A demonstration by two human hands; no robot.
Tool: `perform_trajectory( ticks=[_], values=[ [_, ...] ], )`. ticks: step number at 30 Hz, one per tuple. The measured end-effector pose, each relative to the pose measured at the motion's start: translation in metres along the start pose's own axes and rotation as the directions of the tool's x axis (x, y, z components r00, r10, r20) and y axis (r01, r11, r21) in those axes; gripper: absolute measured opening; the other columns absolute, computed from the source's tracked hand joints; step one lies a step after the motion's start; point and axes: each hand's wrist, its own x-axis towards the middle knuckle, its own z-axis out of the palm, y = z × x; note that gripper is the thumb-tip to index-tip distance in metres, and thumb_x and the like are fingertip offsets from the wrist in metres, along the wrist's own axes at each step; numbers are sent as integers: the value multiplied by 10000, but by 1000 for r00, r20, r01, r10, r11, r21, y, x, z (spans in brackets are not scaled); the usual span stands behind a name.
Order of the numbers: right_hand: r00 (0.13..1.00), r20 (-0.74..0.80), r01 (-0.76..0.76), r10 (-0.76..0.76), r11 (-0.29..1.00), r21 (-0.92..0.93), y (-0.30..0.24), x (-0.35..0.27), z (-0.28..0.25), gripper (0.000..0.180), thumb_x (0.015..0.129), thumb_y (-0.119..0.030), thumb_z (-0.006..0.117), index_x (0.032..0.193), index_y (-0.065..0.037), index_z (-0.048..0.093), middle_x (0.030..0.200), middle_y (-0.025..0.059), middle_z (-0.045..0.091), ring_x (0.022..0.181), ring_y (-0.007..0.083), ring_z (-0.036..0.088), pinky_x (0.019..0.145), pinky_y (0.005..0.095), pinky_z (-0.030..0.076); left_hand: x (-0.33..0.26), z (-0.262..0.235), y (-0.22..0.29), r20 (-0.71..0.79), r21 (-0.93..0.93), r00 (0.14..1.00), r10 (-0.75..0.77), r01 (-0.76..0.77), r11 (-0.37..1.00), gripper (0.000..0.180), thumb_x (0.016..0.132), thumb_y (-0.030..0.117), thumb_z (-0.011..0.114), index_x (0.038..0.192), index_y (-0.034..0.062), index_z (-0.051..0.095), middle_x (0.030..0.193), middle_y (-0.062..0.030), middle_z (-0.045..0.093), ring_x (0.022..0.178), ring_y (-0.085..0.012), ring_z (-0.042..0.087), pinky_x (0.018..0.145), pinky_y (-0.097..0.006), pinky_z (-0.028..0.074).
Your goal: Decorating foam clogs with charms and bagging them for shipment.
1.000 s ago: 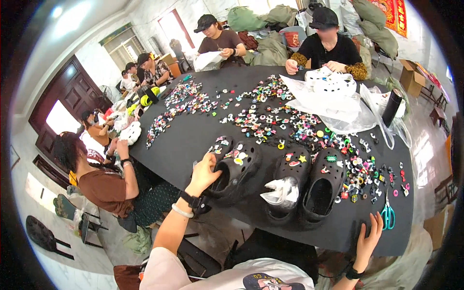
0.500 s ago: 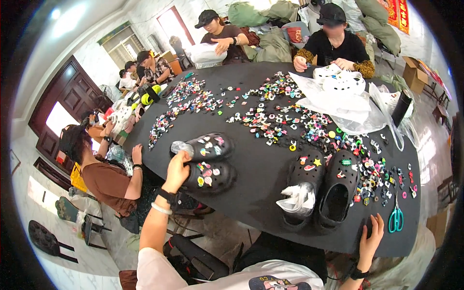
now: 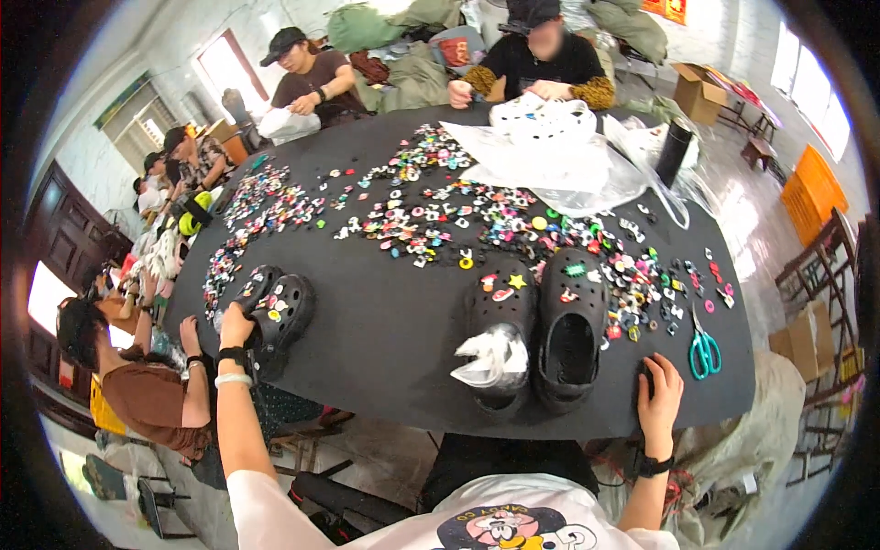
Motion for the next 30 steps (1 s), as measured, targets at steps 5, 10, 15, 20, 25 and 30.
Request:
perform_trajectory(
  ticks=[5, 10, 15, 20, 25, 30],
  values=[
    [998, 55, -44, 28, 946, 320, -17, 7, -1, 371, 865, -94, 648, 1225, -34, 583, 1232, 141, 595, 1161, 318, 536, 1011, 414, 388, -106, -44, 115, -411, 179, 799, 439, -401, 898, 577, 691, 171, 789, 1198, 39, 547, 1288, -190, 533, 1212, -382, 482, 1005, -463, 395],
    [937, 343, -317, 67, 577, 753, -54, 24, 0, 506, 983, -209, 534, 1439, -53, 376, 1345, 223, 539, 1206, 293, 555, 1015, 392, 419, -264, -48, 255, -139, -526, 686, 714, -662, 533, 718, 774, 325, 777, 1358, 48, 464, 1421, -202, 418, 1338, -371, 374, 1107, -465, 306],
    [831, 545, -484, -108, 343, 805, -60, 34, 30, 820, 947, -277, 618, 1545, -113, 81, 1455, 322, 345, 1345, 378, 390, 1107, 420, 308, -332, 24, 318, -138, -856, 814, 564, -385, 347, 1128, 660, 245, 883, 1491, 11, 157, 1480, -212, 266, 1392, -344, 288, 1137, -448, 264],
    [848, 523, -485, -81, 279, 829, -81, 29, 21, 884, 860, -135, 660, 1506, -92, 58, 1240, 230, 496, 1118, 268, 525, 970, 385, 422, -338, 40, 323, -119, -940, 888, 443, -244, 237, 1169, 623, 202, 899, 1488, 7, 136, 1444, -212, 275, 1357, -335, 332, 1113, -443, 309],
    [793, 605, -578, -66, 231, 783, -108, -21, 21, 1064, 798, -157, 771, 1472, -113, -51, 1361, 301, 389, 1162, 316, 508, 938, 405, 473, -316, 22, 283, -210, -893, 814, 542, -385, 233, 1277, 577, 107, 860, 1526, 51, 7, 1439, -203, 307, 1322, -334, 385, 1097, -437, 338],
    [749, 541, -525, -384, 156, 837, -174, -52, 12, 1250, 834, -178, 764, 1428, -106, -334, 1455, 458, 100, 1235, 396, 492, 977, 428, 480, -259, 0, 226, -92, -932, 758, 646, -294, 211, 1289, 562, 45, 797, 1540, 124, -39, 1376, -170, 369, 1274, -283, 423, 1088, -407, 335]
  ],
)
